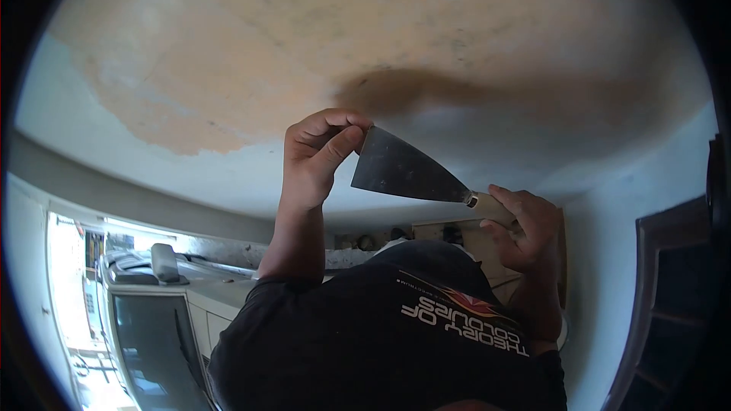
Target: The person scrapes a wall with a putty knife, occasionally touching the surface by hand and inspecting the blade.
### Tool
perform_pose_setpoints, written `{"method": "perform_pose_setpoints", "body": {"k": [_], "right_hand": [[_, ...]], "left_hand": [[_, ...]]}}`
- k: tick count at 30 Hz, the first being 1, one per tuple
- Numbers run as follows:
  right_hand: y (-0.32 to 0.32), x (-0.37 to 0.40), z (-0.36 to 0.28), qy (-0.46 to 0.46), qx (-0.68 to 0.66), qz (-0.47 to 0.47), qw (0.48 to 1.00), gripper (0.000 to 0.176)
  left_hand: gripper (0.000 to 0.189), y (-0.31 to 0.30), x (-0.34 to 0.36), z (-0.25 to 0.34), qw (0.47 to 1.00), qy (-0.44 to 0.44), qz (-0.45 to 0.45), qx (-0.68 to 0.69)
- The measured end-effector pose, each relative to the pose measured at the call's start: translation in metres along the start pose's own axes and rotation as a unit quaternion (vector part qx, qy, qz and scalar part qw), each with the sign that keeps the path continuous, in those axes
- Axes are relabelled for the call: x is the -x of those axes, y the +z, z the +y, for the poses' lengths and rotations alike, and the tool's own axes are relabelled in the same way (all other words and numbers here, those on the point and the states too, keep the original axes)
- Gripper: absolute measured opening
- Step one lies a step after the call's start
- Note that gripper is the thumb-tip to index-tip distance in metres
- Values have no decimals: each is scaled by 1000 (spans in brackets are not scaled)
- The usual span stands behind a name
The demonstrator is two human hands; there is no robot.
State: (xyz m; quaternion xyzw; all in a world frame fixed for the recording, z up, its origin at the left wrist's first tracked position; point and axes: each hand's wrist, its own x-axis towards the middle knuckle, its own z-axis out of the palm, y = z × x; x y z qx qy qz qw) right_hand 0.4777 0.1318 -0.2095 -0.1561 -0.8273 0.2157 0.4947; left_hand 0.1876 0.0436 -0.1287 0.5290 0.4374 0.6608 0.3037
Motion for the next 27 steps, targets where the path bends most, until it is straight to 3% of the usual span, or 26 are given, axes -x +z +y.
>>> {"method": "perform_pose_setpoints", "body": {"k": [6, 12, 13, 15, 18, 20, 24, 26, 27], "right_hand": [[-4, 32, 0, 93, -10, -4, 996, 44], [11, 25, 0, 107, -41, 31, 993, 44], [12, 20, -5, 92, -37, 19, 995, 44], [8, 8, -12, 170, -37, -89, 981, 44], [18, -28, -17, 54, 19, -135, 989, 42], [21, -67, -29, -4, 38, -166, 985, 41], [24, -147, -52, -117, 22, -185, 975, 38], [15, -191, -80, -228, 175, -201, 937, 40], [16, -210, -90, -234, 180, -202, 934, 40]], "left_hand": [[21, 16, -19, -13, 995, -15, -100, -3], [32, 0, -14, -27, 974, -51, -112, 188], [39, -7, -10, -28, 965, -59, -128, 223], [59, -22, 1, -37, 959, -42, -130, 247], [78, -52, 13, -36, 945, -2, -150, 292], [81, -69, 16, -22, 941, 70, -155, 293], [66, -119, 43, -5, 979, 111, -64, 161], [60, -137, 63, 5, 986, 123, -10, 116], [55, -146, 72, 9, 989, 125, 37, 70]]}}
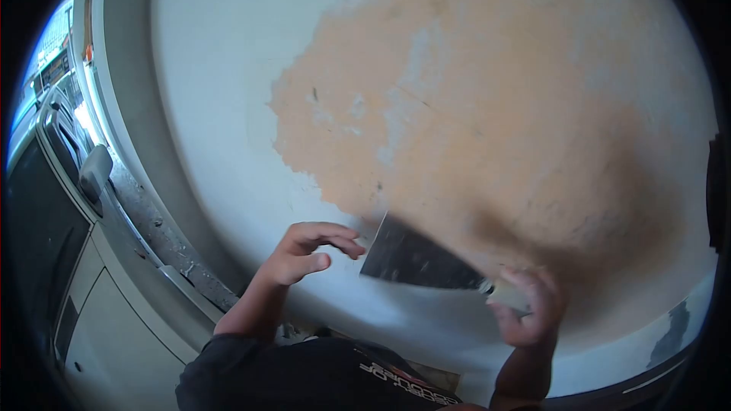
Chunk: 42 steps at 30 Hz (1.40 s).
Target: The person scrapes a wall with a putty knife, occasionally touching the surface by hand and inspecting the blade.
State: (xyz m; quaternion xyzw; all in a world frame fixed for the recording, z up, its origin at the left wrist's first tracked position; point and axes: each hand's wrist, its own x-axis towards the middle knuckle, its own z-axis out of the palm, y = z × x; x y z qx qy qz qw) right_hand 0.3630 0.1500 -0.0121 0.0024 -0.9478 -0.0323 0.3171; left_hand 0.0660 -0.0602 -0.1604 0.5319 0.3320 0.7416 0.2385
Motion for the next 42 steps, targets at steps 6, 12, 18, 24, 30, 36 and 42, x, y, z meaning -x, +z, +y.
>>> {"method": "perform_pose_setpoints", "body": {"k": [6, 12, 18, 24, 30, 36, 42], "right_hand": [[-38, -94, 3, -123, 135, 210, 960, 47], [-50, -142, 34, -173, 142, 408, 885, 48], [-51, -144, 6, -126, 170, 172, 962, 41], [-39, -161, -21, -138, 186, 151, 961, 41], [-30, -219, -28, -217, 160, 204, 941, 37], [-4, -231, -9, -282, 183, 342, 877, 34], [-6, -225, -10, -290, 142, 331, 887, 37]], "left_hand": [[40, -39, 55, 19, 983, -4, 165, -83], [31, -48, 79, 41, 942, 39, 212, -256], [23, -49, 86, 47, 926, 16, 233, -297], [25, -35, 13, 82, 809, 195, 165, -529], [54, 14, -128, 125, 644, 460, 129, -597], [47, 51, -220, 118, 600, 513, 188, -585], [51, 42, -225, 105, 610, 563, 192, -524]]}}
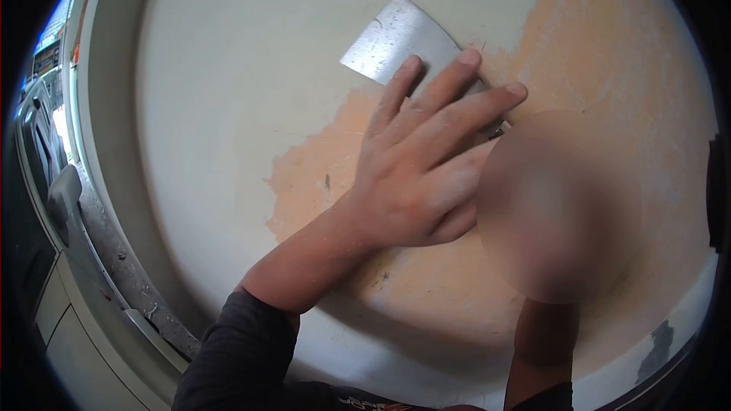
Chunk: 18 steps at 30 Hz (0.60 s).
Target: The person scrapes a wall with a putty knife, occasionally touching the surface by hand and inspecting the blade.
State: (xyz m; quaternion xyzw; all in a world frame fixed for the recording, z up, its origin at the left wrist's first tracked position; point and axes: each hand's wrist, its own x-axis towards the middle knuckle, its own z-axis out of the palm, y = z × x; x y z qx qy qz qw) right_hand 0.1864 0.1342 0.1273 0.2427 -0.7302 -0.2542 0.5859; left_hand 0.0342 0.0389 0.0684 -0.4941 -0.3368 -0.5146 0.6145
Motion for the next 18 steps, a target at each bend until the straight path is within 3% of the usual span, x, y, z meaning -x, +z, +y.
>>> {"method": "perform_pose_setpoints", "body": {"k": [3, 5, 6, 8, 10, 16, 18], "right_hand": [[-5, 0, -4, 17, -10, -18, 1000, 39], [-13, -1, -4, 46, 3, -56, 997, 38], [-13, -1, -2, 46, 1, -58, 997, 38], [-12, 0, 4, 52, -5, 21, 998, 41], [-16, 3, 10, 60, 3, 28, 998, 41], [-31, 0, 29, 64, 29, 1, 998, 38], [-24, 2, 33, 90, -9, 18, 996, 36]], "left_hand": [[51, -9, 8, -1, 999, -15, 20, 37], [43, -21, 12, -1, 998, 35, -38, 27], [31, -18, 15, 1, 999, 37, -15, 30], [27, -20, 16, -1, 998, 53, -22, 25], [23, -18, 18, -3, 997, 66, -34, 22], [19, -8, 18, -7, 990, 119, 76, -4], [20, -5, 22, -9, 989, 130, 71, -9]]}}
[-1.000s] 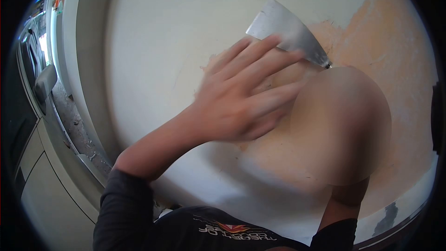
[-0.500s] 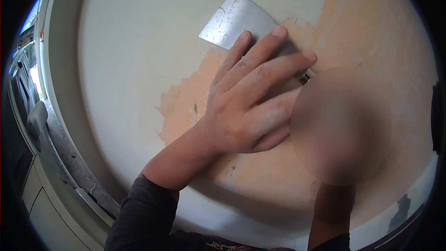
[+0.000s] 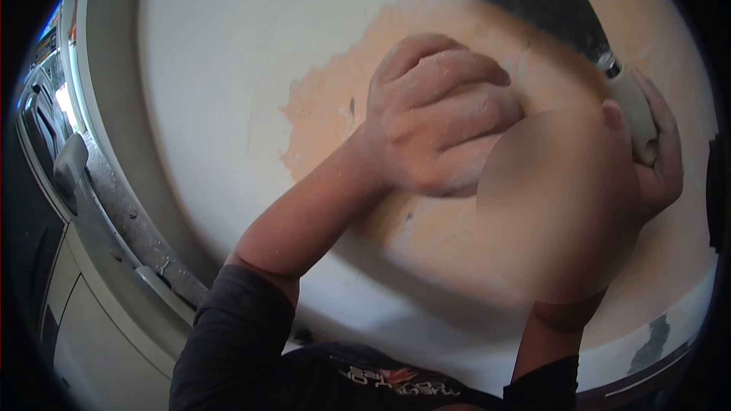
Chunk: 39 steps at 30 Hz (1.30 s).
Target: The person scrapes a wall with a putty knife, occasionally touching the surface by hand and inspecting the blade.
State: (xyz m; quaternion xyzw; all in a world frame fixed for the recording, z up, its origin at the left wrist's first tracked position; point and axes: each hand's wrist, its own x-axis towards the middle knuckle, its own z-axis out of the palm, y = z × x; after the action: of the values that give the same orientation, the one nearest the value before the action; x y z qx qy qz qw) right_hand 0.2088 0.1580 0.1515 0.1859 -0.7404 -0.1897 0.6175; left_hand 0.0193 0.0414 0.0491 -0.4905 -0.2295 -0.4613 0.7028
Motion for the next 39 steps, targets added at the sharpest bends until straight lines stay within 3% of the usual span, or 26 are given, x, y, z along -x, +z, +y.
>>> {"method": "perform_pose_setpoints", "body": {"k": [2, 5, 7, 9, 11, 13, 16, 21, 23, 24, 25, 27, 28, 30, 31, 33, 35, 37, 39], "right_hand": [[-6, 5, -5, 25, -40, 13, 999, 34], [-25, 7, -5, -13, -15, -5, 1000, 34], [-56, 27, -3, -33, 68, 37, 997, 35], [-89, 65, -3, -56, 184, 94, 977, 48], [-85, 94, -33, 37, 184, 214, 959, 60], [-91, 129, -44, 139, 100, 251, 953, 62], [-83, 152, -57, 164, 11, 241, 956, 60], [-88, 157, -76, 197, 43, 247, 948, 56], [-63, 126, -103, 197, 73, 239, 948, 49], [-59, 120, -111, 201, 78, 159, 963, 46], [-55, 113, -118, 206, 82, 81, 972, 43], [-40, 88, -122, 125, 61, -15, 990, 43], [-35, 82, -127, 139, 70, -5, 988, 43], [-27, 76, -136, 164, 27, -114, 980, 42], [-25, 71, -141, 178, 26, -107, 978, 42], [-21, 62, -150, 206, 5, -197, 958, 42], [-16, 58, -151, 221, 9, -197, 955, 43], [-13, 55, -139, 148, -18, -166, 975, 44], [-5, 49, -119, 98, -75, -116, 985, 46]], "left_hand": [[22, -3, 4, 3, 1000, 14, -15, -6], [20, -7, 18, 8, 999, -5, -49, -18], [19, -23, 29, 21, 996, -39, -73, -16], [18, -36, 45, 31, 988, -120, -89, -22], [19, -48, 60, 40, 986, -130, -101, -38], [20, -52, 67, 45, 982, -145, -111, -45], [18, -55, 72, 46, 977, -168, -120, -47], [22, -56, 74, 47, 979, -164, -115, -20], [31, -54, 63, 55, 958, -268, -92, -45], [42, -49, 61, 59, 954, -297, -48, -19], [42, -43, 53, 61, 956, -288, -56, -4], [41, -33, 27, 63, 982, -185, -24, -28], [41, -31, 14, 62, 984, -175, -33, -13], [32, -30, -6, 62, 975, -126, -133, -126], [32, -29, -7, 56, 975, -118, -144, -119], [24, -17, -6, 31, 974, -70, -209, -59], [26, -4, -1, 5, 977, -34, -210, 20], [24, 4, -9, -4, 992, -15, -122, 29], [27, 8, -20, -11, 992, -5, -115, 59]]}}
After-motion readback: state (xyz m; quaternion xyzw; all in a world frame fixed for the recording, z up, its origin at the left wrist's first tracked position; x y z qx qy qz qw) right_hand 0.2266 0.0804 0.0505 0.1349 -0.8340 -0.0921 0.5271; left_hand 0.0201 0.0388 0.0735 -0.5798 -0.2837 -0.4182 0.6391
